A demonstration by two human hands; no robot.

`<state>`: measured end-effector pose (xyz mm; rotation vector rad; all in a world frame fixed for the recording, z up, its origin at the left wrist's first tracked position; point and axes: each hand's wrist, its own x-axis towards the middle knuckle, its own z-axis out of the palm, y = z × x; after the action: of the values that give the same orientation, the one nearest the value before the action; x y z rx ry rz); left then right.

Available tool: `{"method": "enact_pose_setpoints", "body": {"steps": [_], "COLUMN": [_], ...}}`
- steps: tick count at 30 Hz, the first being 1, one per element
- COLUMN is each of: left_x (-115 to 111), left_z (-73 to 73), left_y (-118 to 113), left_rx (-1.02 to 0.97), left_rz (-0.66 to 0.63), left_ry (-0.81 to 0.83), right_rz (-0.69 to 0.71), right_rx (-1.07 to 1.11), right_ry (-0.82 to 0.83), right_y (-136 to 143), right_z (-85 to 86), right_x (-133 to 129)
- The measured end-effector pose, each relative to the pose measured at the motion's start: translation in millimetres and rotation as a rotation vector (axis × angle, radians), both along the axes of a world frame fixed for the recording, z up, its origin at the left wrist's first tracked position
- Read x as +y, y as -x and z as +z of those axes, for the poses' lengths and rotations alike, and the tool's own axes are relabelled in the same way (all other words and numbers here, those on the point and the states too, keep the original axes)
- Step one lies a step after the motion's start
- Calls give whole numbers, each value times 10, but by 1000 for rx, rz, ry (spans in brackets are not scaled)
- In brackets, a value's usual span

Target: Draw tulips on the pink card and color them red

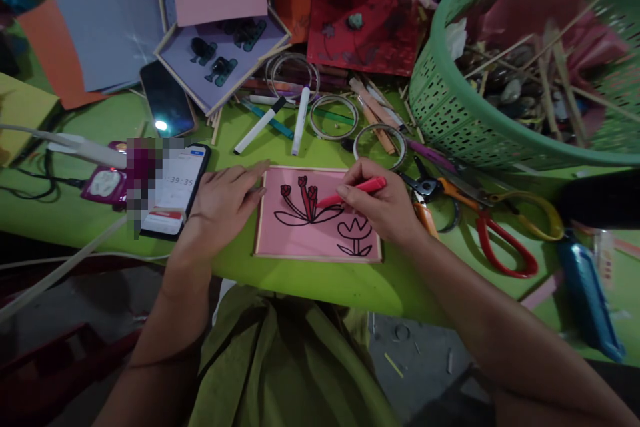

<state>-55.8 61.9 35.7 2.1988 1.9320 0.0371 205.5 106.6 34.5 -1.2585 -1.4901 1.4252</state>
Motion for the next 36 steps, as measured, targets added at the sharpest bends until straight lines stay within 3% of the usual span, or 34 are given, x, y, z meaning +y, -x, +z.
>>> {"method": "enact_pose_setpoints", "body": {"steps": [36], "left_x": [4], "left_z": [-33], "left_y": [10], "left_rx": [-13], "left_rz": [3], "left_ry": [-15], "right_rz": [79], "right_rx": [18], "right_ry": [4], "right_y": [-35], "right_z": [-33], "right_x": [-12]}}
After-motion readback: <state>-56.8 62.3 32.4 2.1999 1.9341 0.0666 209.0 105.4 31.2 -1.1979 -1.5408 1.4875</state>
